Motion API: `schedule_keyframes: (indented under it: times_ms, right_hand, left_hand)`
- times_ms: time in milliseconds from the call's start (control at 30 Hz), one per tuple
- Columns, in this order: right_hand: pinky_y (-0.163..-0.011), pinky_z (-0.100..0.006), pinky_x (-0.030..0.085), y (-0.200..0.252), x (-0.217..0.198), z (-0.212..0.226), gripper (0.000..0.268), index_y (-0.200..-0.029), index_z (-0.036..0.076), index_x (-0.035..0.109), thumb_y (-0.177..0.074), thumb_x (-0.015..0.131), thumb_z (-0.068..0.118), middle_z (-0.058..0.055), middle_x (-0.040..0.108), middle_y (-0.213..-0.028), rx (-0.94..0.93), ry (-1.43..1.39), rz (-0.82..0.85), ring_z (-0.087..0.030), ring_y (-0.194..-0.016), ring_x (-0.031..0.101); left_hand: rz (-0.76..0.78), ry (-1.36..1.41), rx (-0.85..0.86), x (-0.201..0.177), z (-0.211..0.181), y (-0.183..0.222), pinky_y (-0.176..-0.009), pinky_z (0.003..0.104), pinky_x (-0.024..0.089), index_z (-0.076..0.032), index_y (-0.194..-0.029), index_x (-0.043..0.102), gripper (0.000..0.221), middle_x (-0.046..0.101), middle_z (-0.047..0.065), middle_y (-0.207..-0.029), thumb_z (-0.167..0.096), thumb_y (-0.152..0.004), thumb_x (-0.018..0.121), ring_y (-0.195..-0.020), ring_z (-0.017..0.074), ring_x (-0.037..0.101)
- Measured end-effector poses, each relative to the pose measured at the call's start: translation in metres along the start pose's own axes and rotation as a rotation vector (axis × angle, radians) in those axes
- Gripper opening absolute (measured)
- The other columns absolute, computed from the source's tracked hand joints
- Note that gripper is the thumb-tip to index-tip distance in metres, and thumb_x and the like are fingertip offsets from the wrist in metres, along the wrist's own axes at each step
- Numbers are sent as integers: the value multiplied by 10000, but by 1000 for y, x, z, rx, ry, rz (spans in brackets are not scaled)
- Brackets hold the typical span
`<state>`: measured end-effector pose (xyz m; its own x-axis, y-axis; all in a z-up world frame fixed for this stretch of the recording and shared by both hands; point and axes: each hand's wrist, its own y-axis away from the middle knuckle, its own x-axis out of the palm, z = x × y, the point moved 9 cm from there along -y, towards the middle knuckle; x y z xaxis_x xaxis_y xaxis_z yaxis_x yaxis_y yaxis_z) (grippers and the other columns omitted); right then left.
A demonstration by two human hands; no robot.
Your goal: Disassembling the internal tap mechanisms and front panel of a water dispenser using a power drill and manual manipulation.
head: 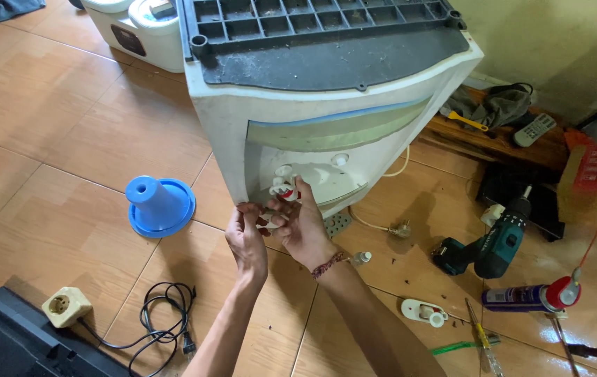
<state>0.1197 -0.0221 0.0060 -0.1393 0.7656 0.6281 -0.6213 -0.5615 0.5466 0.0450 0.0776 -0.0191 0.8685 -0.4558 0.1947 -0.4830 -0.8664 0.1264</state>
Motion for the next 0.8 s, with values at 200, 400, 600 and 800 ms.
schedule_keyframes:
  times_ms: [200,400,600,800]
  right_hand:
    - [-416,-143,486,4,13,11,531,-1343,16,438,-1034,559,431,-132,636,-1219,-124,84,16,-65,-550,584]
    - [-679,-493,618,33,20,48,375,-1227,29,467,-996,639,268,-227,622,-1052,-676,1185,-198,-436,-901,724]
    - [-683,-521,608,29,19,51,457,-1245,35,507,-969,699,345,-192,663,-983,-815,1593,-238,-387,-875,730]
    - [-350,-266,492,13,-28,23,647,-1072,29,540,-969,540,668,-105,577,-842,-203,753,-181,-194,-565,634]
  left_hand:
    - [10,6,-6,6,4,3,-532,257,504,-162,-802,659,182,640,21,-771,-289,-919,602,-676,126,579]
    - [6,12,-3,3,-2,3,-518,258,506,-140,-793,657,191,650,55,-765,-273,-916,594,-668,147,578]
    - [13,32,2,0,9,1,-510,251,502,-127,-807,656,277,651,53,-769,-327,-977,567,-665,145,578]
    - [50,24,-8,5,1,6,-513,264,502,-108,-802,654,199,641,71,-761,-229,-932,563,-669,160,586]
